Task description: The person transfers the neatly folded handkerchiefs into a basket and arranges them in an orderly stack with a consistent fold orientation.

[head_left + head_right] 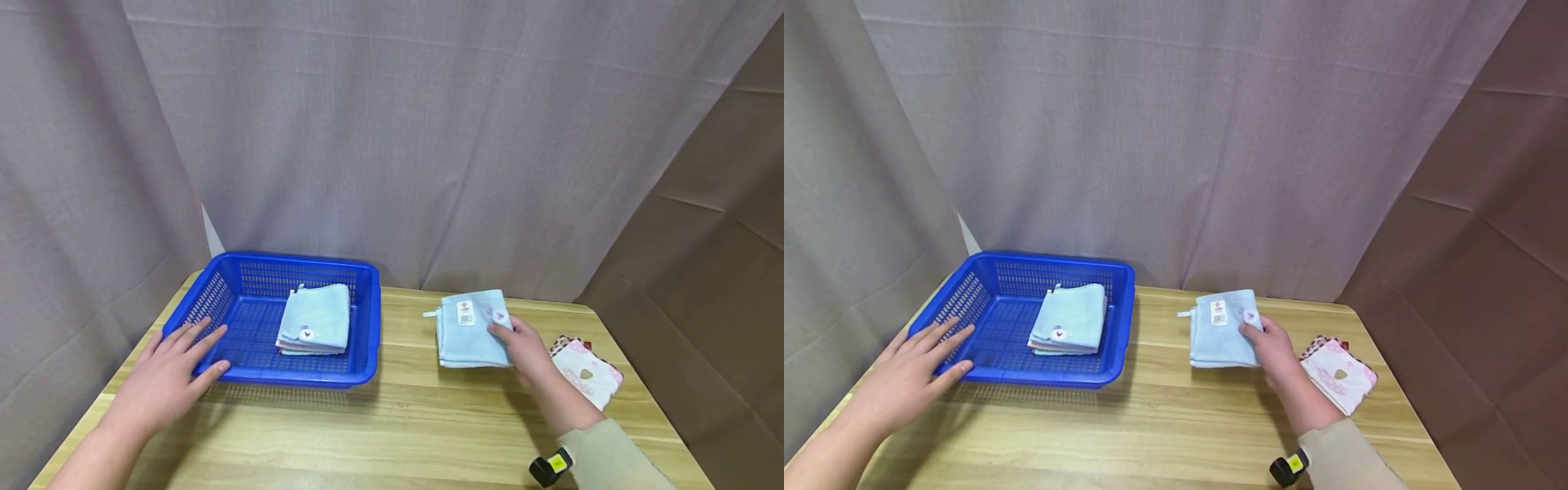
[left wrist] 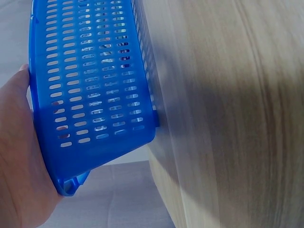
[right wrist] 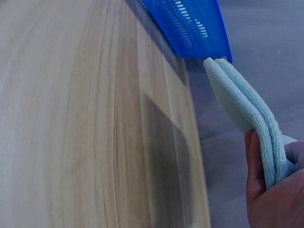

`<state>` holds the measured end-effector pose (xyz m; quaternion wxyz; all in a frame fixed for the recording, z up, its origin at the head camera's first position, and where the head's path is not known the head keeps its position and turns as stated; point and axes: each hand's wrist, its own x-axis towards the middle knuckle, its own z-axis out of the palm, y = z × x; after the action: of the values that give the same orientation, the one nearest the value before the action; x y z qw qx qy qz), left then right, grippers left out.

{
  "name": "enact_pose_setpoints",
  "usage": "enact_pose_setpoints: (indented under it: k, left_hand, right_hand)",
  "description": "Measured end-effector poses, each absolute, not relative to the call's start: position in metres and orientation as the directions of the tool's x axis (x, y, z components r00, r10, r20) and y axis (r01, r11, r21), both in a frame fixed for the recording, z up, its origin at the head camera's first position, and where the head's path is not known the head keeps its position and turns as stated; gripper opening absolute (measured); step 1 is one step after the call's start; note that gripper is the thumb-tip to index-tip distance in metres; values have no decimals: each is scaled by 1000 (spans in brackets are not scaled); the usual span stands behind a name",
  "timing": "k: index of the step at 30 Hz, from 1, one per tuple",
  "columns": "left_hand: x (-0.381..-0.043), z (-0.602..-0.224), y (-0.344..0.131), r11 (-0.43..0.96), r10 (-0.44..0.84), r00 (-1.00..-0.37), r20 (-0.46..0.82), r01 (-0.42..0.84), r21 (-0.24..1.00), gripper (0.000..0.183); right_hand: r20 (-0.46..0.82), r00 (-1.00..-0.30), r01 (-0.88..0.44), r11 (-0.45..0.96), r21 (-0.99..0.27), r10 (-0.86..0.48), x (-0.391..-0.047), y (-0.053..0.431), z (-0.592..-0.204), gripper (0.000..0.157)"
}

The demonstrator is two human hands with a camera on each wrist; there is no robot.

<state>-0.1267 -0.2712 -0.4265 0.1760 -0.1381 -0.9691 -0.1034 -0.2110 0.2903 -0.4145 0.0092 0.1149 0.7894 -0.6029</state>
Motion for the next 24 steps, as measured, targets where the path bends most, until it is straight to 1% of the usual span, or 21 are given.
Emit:
enact_pose_setpoints:
  k: [7, 18, 24]
  left_hand:
    - [-126, -425, -271, 941, 231, -904, 360, 301, 151, 62]
    - [-125, -425, -271, 943, 228, -911, 345, 295, 157, 62]
    - [-126, -426, -271, 942, 232, -907, 351, 299, 151, 61]
  right_hand:
    - [-164, -976, 191, 198, -961, 145, -207, 283, -410, 52]
    - [-163, -982, 176, 150, -973, 93, -203, 273, -400, 56]
    - [-168, -983, 176, 99, -979, 80, -201, 269, -399, 55]
